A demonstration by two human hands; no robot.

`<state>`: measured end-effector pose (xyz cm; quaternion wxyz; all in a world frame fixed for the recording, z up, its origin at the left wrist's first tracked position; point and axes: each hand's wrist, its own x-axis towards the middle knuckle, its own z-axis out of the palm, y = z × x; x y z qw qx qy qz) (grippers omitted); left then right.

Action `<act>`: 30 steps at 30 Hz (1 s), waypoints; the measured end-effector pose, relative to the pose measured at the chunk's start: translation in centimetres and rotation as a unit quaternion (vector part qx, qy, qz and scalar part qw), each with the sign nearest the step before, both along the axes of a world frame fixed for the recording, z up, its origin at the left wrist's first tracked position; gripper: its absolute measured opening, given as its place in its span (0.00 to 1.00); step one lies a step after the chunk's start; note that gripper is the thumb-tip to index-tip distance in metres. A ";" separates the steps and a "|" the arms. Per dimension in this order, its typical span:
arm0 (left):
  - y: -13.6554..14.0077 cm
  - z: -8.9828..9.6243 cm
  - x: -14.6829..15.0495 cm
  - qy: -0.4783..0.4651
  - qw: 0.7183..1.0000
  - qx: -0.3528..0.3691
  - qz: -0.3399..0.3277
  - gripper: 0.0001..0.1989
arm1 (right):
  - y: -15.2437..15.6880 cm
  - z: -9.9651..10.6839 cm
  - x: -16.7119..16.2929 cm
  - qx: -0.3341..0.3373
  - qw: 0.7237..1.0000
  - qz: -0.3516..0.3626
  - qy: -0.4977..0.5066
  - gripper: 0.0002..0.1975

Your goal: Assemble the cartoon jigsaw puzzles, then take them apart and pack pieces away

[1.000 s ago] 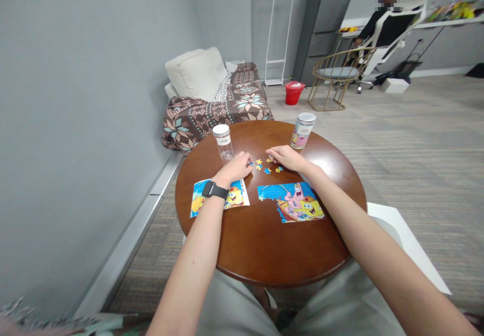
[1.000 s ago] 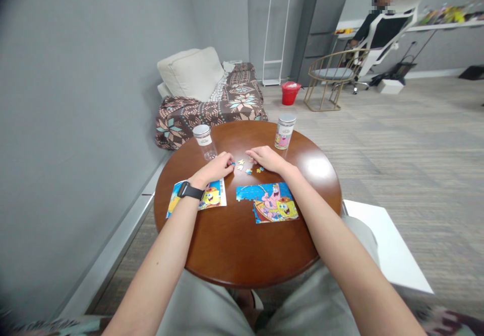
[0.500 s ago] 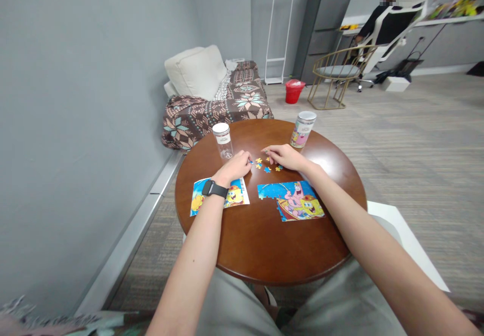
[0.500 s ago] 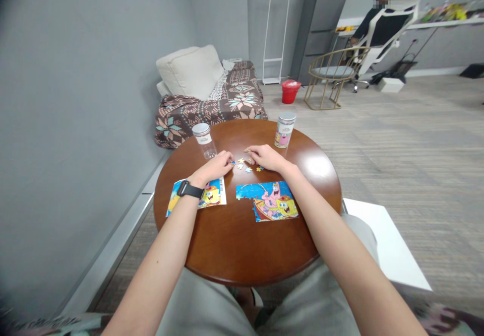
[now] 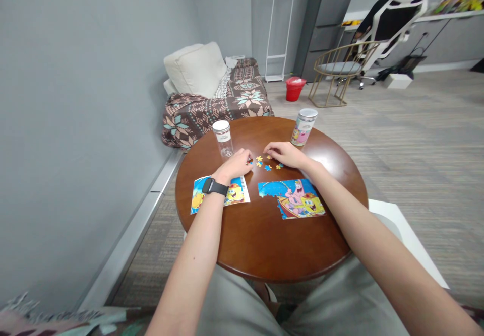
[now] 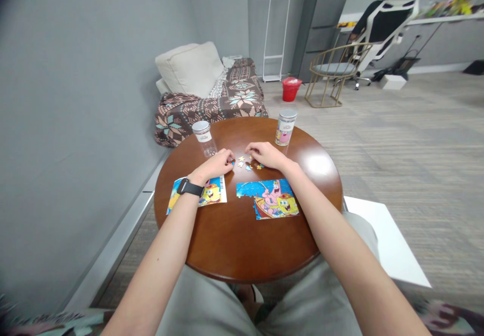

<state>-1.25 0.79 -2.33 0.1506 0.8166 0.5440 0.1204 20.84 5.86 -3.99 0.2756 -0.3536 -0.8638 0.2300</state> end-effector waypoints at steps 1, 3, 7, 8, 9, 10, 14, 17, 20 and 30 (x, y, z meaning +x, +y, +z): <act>0.0 0.0 0.0 -0.003 1.000 -0.001 0.000 0.09 | 0.0 0.0 0.0 0.000 1.000 0.000 0.001 0.11; -0.1 0.1 0.0 -0.003 1.000 -0.002 0.000 0.09 | 0.1 0.0 0.0 -0.005 1.000 -0.001 0.002 0.12; -0.2 0.3 0.0 0.008 1.000 0.000 0.001 0.09 | 0.1 -0.1 0.0 -0.007 1.000 -0.005 -0.008 0.13; -0.2 0.3 0.0 0.009 1.000 0.001 -0.001 0.09 | 0.1 0.0 0.0 -0.002 1.000 -0.006 -0.012 0.13; -0.2 0.3 0.1 0.008 1.000 0.003 -0.002 0.09 | 0.1 0.0 -0.1 0.005 1.000 -0.005 -0.017 0.13; -0.2 0.3 0.1 0.007 1.000 0.004 -0.004 0.08 | 0.1 0.1 0.0 0.012 1.000 -0.003 -0.021 0.14; -0.1 0.4 0.1 -0.009 1.000 -0.006 -0.002 0.06 | 0.1 0.0 0.0 0.015 1.000 0.003 -0.025 0.14; -0.1 0.3 0.0 -0.019 1.000 -0.013 0.002 0.07 | 0.2 -0.3 0.1 0.000 1.000 -0.003 -0.013 0.15; 0.0 0.1 -0.2 -0.026 1.000 -0.010 0.001 0.07 | 0.3 -0.5 0.2 0.002 1.000 0.000 -0.002 0.14; 0.1 0.0 -0.1 -0.015 1.000 0.002 0.000 0.08 | 0.7 -0.7 0.2 0.072 0.997 0.030 -0.005 0.12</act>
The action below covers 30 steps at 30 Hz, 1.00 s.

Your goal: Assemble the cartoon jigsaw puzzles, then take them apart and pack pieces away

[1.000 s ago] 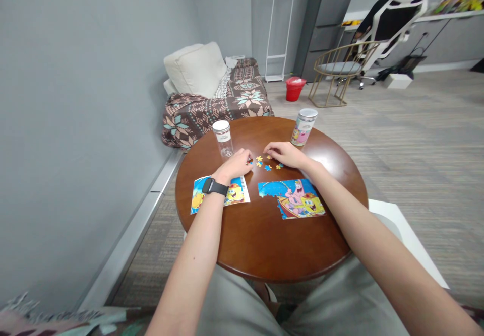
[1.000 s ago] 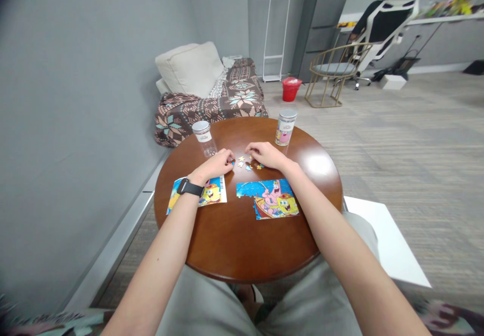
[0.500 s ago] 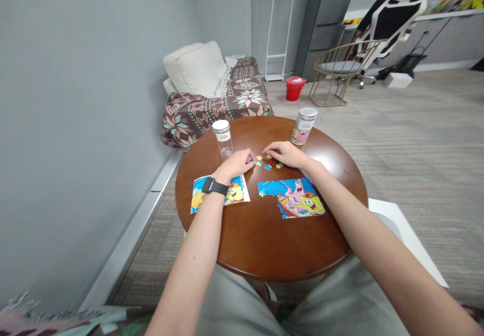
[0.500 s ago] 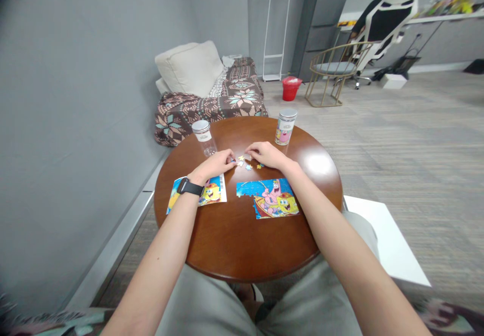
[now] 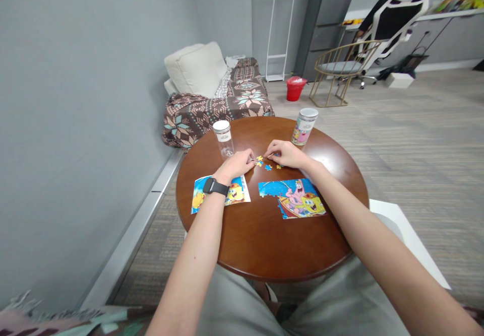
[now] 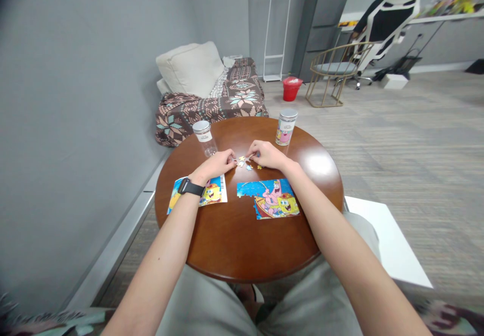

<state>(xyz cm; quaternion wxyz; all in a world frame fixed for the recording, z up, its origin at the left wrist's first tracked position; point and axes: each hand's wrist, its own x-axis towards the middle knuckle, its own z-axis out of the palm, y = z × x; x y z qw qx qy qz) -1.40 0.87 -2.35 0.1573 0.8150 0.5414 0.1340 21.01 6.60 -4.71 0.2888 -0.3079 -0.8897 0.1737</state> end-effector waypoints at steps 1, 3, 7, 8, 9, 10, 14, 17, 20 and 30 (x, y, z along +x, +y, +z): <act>0.0 0.0 0.0 0.001 1.000 0.001 0.000 0.08 | 0.0 0.0 0.0 -0.004 1.000 0.001 0.001 0.12; 0.0 -0.1 0.0 0.004 1.000 0.004 -0.001 0.08 | -0.2 0.0 0.0 -0.012 1.000 0.003 0.002 0.12; 0.1 -0.3 0.0 0.009 1.000 0.010 -0.004 0.08 | -0.6 0.2 -0.1 -0.043 0.999 0.013 -0.003 0.10; 0.2 -0.3 0.0 0.009 1.000 0.011 -0.005 0.09 | -0.6 0.3 -0.1 -0.052 0.999 0.015 -0.006 0.10; 0.2 -0.3 0.0 0.009 1.000 0.011 -0.005 0.09 | -0.7 0.3 -0.1 -0.058 0.998 0.017 -0.009 0.10; 0.2 -0.3 0.0 0.009 1.000 0.011 -0.006 0.09 | -0.7 0.3 0.0 -0.061 0.998 0.017 -0.010 0.11; 0.1 -0.2 0.0 0.013 1.000 0.008 -0.006 0.09 | -0.5 0.3 0.1 -0.028 1.000 0.006 -0.007 0.12; -0.1 0.2 0.1 0.019 1.000 0.005 -0.009 0.10 | -0.4 0.3 0.2 -0.026 0.999 -0.001 -0.021 0.11; -0.3 0.5 0.1 0.018 1.000 0.003 -0.014 0.10 | -0.5 0.3 0.2 -0.051 0.998 -0.005 -0.042 0.11; 0.0 0.2 0.1 0.024 1.000 0.004 -0.013 0.07 | -0.6 0.4 0.1 -0.073 0.996 0.005 -0.043 0.08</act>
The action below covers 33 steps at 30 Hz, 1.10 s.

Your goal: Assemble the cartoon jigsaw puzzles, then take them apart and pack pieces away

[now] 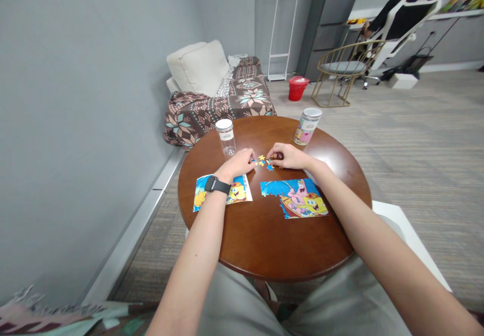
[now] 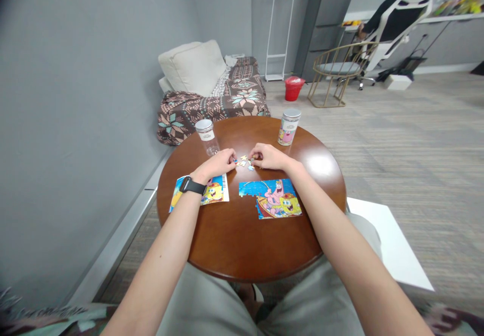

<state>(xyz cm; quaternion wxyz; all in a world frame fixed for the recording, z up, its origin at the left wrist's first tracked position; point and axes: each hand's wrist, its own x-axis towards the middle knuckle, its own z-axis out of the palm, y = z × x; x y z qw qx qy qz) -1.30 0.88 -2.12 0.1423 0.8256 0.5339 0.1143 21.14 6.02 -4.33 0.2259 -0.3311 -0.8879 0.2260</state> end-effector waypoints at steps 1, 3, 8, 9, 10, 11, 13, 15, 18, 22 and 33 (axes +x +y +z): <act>0.1 -0.1 0.0 -0.001 1.000 0.002 -0.001 0.07 | 0.0 0.0 0.0 0.000 1.000 -0.001 -0.001 0.08; 0.3 -0.3 -0.1 -0.002 1.000 0.004 -0.004 0.07 | 0.0 0.0 0.0 0.000 1.000 -0.002 -0.004 0.08; 0.2 -0.2 0.0 0.000 1.000 0.003 -0.004 0.07 | -0.1 0.1 0.0 -0.014 1.000 0.003 -0.004 0.06; 0.2 -0.1 0.0 -0.001 1.000 0.003 -0.003 0.07 | -0.2 0.2 0.0 -0.019 1.000 0.004 -0.004 0.06; 0.1 0.0 0.1 -0.001 1.000 0.002 -0.002 0.07 | -0.3 0.2 0.0 -0.024 1.000 0.003 -0.005 0.06; 0.0 0.1 0.1 -0.001 1.000 0.001 -0.001 0.08 | -0.4 0.3 -0.1 -0.030 1.000 0.002 -0.005 0.06; -0.2 0.2 0.1 -0.001 1.000 -0.001 -0.001 0.08 | -0.5 0.5 -0.1 -0.038 0.999 -0.005 -0.006 0.06; -0.2 0.3 0.2 0.000 1.000 -0.001 -0.001 0.08 | -0.7 0.6 -0.2 -0.043 0.999 -0.012 -0.006 0.06; -0.1 0.1 0.1 0.001 1.000 0.000 -0.002 0.08 | -0.8 0.7 -0.3 -0.047 0.999 -0.014 -0.008 0.07; 0.0 -0.1 0.1 0.003 1.000 0.000 -0.001 0.08 | -0.8 0.8 -0.3 -0.051 0.998 -0.010 -0.019 0.06; 0.0 -0.1 0.0 0.002 1.000 0.002 -0.006 0.07 | -0.9 1.2 0.0 -0.060 0.998 -0.001 -0.017 0.04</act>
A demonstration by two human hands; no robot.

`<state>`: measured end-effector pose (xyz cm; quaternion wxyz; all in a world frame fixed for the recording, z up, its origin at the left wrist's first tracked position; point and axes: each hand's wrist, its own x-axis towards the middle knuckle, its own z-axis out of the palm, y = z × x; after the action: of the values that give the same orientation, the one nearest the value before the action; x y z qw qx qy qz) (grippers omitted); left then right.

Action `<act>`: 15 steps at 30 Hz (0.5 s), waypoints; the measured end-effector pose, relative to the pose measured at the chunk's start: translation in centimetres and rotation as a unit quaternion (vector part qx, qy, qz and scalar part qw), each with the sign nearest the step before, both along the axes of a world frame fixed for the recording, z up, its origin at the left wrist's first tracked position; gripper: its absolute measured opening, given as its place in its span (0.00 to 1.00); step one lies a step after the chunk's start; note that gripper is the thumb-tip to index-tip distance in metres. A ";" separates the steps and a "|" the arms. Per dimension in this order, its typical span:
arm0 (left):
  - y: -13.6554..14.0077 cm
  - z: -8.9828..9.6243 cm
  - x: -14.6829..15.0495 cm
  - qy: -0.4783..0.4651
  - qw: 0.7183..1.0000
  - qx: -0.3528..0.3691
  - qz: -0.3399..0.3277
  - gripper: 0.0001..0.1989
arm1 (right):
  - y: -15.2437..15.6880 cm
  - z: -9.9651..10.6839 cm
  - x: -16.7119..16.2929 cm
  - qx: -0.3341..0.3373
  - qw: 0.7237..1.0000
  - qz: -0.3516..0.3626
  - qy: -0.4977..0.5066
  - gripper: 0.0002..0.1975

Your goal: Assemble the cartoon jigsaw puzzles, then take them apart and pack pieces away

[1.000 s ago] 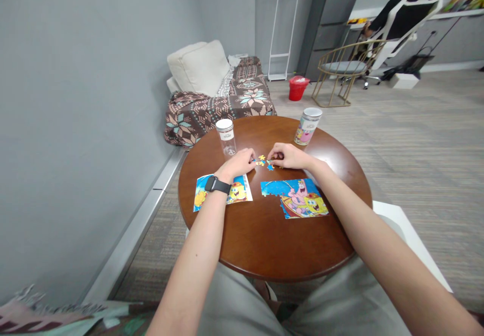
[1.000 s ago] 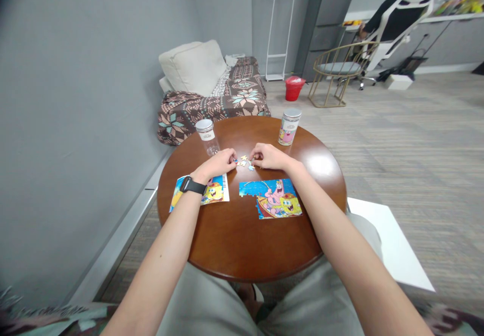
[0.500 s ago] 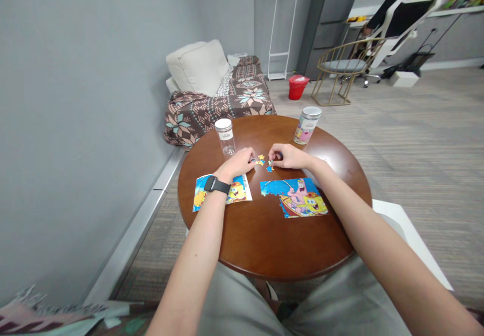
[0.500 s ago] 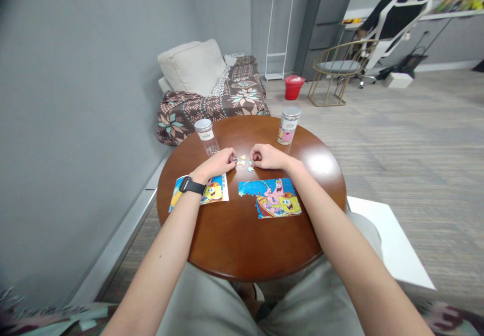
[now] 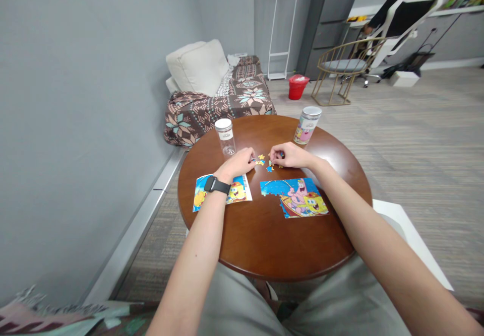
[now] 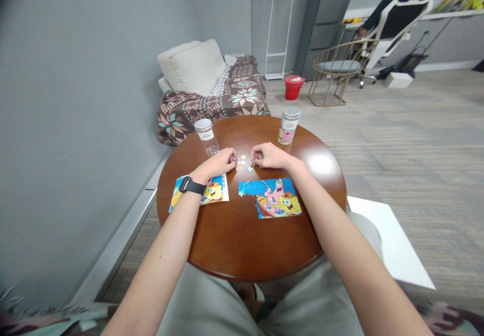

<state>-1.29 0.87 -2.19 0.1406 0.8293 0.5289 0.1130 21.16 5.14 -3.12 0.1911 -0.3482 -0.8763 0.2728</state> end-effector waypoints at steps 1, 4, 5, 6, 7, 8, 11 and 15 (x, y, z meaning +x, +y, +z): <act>0.0 0.0 0.0 0.000 1.000 0.000 -0.001 0.07 | 0.0 0.0 0.0 -0.001 1.000 0.002 0.003 0.04; 0.1 -0.1 -0.1 -0.002 1.000 0.003 -0.006 0.08 | 0.0 0.0 0.0 -0.008 1.000 0.008 0.012 0.05; 0.1 -0.2 -0.1 -0.004 1.000 0.005 -0.009 0.08 | 0.0 0.0 -0.1 -0.011 1.000 0.008 0.016 0.05; 0.1 -0.2 -0.1 -0.009 1.000 0.009 -0.012 0.08 | 0.1 0.0 0.0 -0.012 1.000 0.008 0.019 0.05; 0.1 -0.2 -0.1 -0.014 1.000 0.013 -0.015 0.08 | 0.1 0.0 0.0 -0.013 1.000 0.009 0.022 0.05; 0.1 -0.2 -0.1 -0.021 0.999 0.018 -0.019 0.09 | 0.1 -0.1 0.0 -0.014 1.000 0.010 0.025 0.05; -0.1 0.0 0.1 -0.040 0.998 0.031 -0.024 0.10 | 0.1 -0.1 0.0 -0.016 0.999 0.015 0.030 0.04; -0.4 0.5 0.5 -0.040 0.998 0.031 -0.028 0.09 | 0.1 -0.1 0.0 -0.019 0.999 0.018 0.035 0.04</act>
<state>-0.84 0.51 -1.73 0.1388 0.8425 0.4957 0.1586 21.18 5.23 -3.26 0.2102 -0.3266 -0.8697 0.3046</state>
